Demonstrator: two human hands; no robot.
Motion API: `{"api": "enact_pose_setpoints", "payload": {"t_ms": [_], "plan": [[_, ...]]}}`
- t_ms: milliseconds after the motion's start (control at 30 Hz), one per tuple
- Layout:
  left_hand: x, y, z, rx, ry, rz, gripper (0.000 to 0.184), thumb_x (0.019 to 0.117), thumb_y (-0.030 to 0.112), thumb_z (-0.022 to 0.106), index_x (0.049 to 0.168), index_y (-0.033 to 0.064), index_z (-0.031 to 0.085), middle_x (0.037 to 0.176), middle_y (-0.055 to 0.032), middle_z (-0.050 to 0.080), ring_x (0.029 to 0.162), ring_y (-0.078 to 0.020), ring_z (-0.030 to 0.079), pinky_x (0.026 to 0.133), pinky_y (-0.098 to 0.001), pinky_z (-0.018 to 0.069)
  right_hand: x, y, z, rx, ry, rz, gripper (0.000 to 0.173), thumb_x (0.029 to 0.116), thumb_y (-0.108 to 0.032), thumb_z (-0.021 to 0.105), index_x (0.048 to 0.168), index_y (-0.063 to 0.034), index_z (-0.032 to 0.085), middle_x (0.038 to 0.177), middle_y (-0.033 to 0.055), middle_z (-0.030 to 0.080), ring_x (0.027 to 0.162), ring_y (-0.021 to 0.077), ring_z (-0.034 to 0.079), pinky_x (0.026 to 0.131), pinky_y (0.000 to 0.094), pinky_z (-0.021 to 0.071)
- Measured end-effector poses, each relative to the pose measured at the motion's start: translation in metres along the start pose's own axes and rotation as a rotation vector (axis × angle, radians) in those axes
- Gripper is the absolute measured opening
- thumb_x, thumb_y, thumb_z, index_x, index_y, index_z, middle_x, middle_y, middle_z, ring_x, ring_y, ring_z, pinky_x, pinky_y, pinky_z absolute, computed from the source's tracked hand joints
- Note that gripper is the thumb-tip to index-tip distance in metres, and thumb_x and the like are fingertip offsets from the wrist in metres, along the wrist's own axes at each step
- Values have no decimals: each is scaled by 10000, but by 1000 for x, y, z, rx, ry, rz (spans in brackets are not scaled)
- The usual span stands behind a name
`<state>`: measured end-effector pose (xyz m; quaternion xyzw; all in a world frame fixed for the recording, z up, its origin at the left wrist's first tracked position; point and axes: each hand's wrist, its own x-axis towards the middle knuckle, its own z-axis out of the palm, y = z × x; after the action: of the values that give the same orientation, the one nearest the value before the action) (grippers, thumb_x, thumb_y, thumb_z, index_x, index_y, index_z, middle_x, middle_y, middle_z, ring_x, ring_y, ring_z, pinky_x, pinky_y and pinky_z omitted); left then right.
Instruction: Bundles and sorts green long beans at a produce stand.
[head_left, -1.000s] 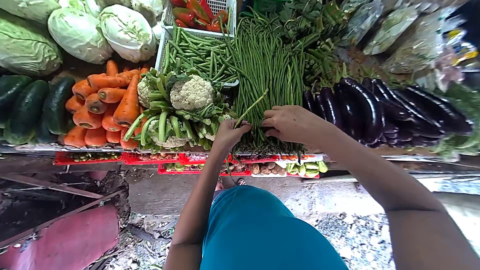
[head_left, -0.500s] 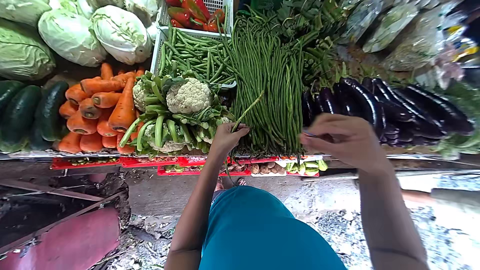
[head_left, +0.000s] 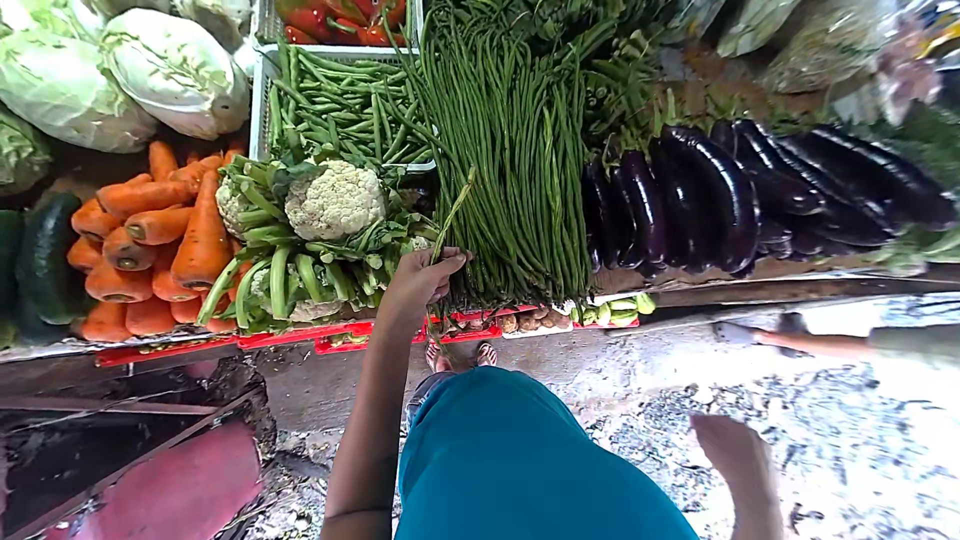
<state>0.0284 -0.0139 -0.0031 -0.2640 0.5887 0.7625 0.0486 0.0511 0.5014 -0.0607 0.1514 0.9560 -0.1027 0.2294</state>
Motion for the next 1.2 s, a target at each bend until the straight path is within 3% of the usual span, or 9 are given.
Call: {"api": "enact_pose_setpoints", "payload": {"t_ms": [33,100,167,267,400,533,700,900,1200], "plan": [[0,2,0,-32,0,5,128,1015,90,602,1086,41,696,554,64,428,401,12,279,380,-134,241,-10,-37,-11,151,133,-147,373,1063,-241,548,1133,87,711,1070,340,691,1026,505,664,935,701,474],[0,7,0,-91,14,-4,131,1015,69,592,1063,13,700,541,72,414,404,17,302,389,-127,268,-26,-116,-27,407,311,-449,347,1061,-216,554,1205,64,699,1029,243,717,849,284,690,797,459,568],[-2,11,0,-130,7,2,130,1013,55,585,1059,5,696,541,79,407,406,22,304,390,-122,273,-43,-192,-38,566,315,-736,298,1035,-205,597,1156,32,731,972,129,727,790,53,664,737,214,567],[-7,11,-2,-132,-42,42,143,1010,72,577,1064,35,704,523,93,333,390,22,267,374,-122,244,-59,-280,-34,604,176,-1026,239,990,-205,646,1068,-18,773,868,61,701,730,37,639,672,202,557],[-7,10,0,-172,-68,44,139,1016,59,566,1036,27,700,543,71,403,410,20,316,394,-123,277,-62,-353,-23,366,87,-1041,357,1007,-401,635,1056,-78,781,862,49,679,722,171,636,630,384,536],[-5,6,0,-199,-84,17,162,1037,97,563,975,41,701,541,70,392,419,18,320,408,-125,285,-65,-373,-31,280,-118,-899,308,1030,-375,607,1035,-108,761,936,29,690,815,169,658,728,425,543],[-9,2,9,-264,5,37,157,1028,87,590,936,19,698,567,41,467,420,20,331,397,-127,284,-75,-373,-25,300,-135,-892,319,1054,-323,565,1019,-65,751,934,64,667,812,185,639,731,413,523],[-7,3,-2,-379,-157,-112,239,1078,151,478,967,47,662,520,87,395,394,41,323,400,-105,301,-64,-363,10,473,181,-1226,253,1013,-189,605,984,3,766,824,89,635,678,150,616,619,270,548],[0,18,-12,-292,-379,-243,280,1082,142,397,927,98,625,532,114,391,394,70,320,389,-78,291,-27,-355,-7,105,430,-1772,257,1052,-150,542,1016,24,728,867,112,676,828,227,682,769,297,576]]}}
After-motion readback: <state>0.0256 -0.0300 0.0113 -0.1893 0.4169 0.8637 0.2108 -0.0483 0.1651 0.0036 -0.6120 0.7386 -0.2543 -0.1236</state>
